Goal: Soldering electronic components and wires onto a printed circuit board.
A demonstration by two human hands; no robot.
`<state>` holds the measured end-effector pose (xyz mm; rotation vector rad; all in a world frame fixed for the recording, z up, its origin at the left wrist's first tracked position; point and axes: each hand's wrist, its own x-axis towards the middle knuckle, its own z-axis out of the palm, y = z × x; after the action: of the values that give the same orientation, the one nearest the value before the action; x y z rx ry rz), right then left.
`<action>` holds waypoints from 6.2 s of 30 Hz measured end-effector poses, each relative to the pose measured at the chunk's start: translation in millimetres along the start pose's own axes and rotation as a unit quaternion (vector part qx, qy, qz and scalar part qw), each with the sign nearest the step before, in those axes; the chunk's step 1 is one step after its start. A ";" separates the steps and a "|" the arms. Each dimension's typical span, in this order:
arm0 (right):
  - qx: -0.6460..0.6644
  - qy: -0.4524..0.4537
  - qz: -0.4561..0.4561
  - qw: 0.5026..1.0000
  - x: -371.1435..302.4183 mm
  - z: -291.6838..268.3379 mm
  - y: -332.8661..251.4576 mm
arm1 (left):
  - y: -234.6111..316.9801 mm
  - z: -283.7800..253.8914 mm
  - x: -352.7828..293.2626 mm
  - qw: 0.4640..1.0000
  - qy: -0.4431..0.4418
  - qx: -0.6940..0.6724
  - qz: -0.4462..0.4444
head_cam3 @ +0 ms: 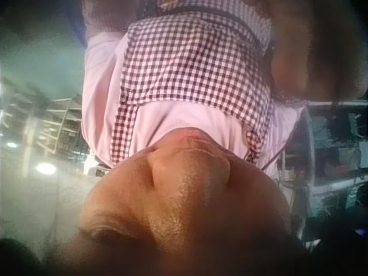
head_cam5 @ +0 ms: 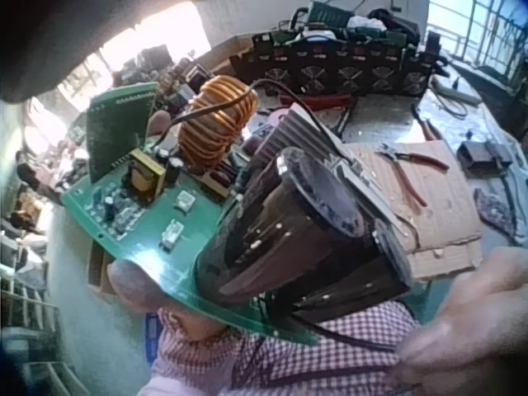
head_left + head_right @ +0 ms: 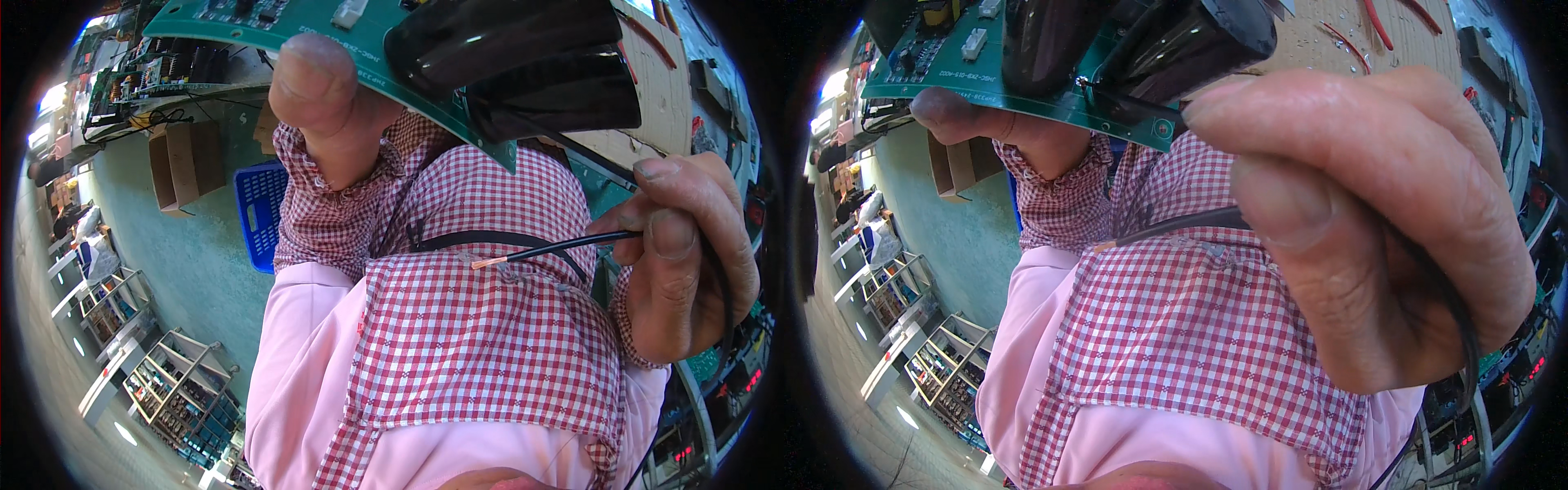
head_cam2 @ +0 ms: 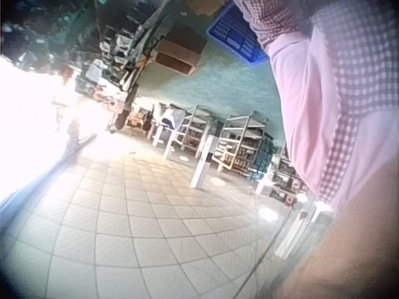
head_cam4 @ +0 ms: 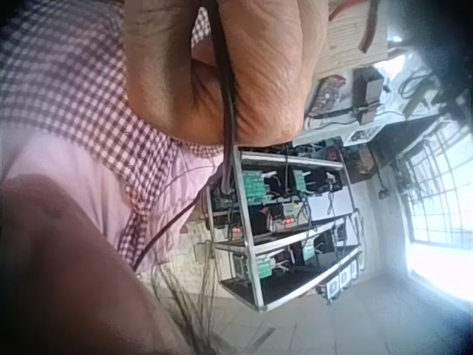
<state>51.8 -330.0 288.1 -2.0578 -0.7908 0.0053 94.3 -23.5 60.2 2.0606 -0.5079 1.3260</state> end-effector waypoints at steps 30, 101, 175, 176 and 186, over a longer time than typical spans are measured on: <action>-0.035 -0.045 0.080 0.995 74.5 -24.1 -28.6 | 100.3 66.9 80.6 0.428 0.043 -0.804 -0.411; -0.322 -0.141 -0.241 0.904 54.3 -31.4 -16.0 | 100.7 38.8 56.6 0.439 0.068 -0.790 -0.423; -0.186 -0.207 -0.059 0.959 63.3 -56.4 -20.2 | 102.0 45.2 61.7 0.443 0.054 -0.784 -0.431; -0.200 -0.208 -0.074 0.955 63.7 -55.9 -19.9 | 102.4 45.2 61.9 0.443 0.053 -0.784 -0.432; -0.243 -0.126 0.023 0.961 48.3 -48.5 -8.0 | 105.8 44.0 68.4 0.452 0.047 -0.778 -0.434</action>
<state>100.1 -337.4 336.6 -2.5772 -0.9720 0.1121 87.0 -129.7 140.7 0.3412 -0.2505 -0.0436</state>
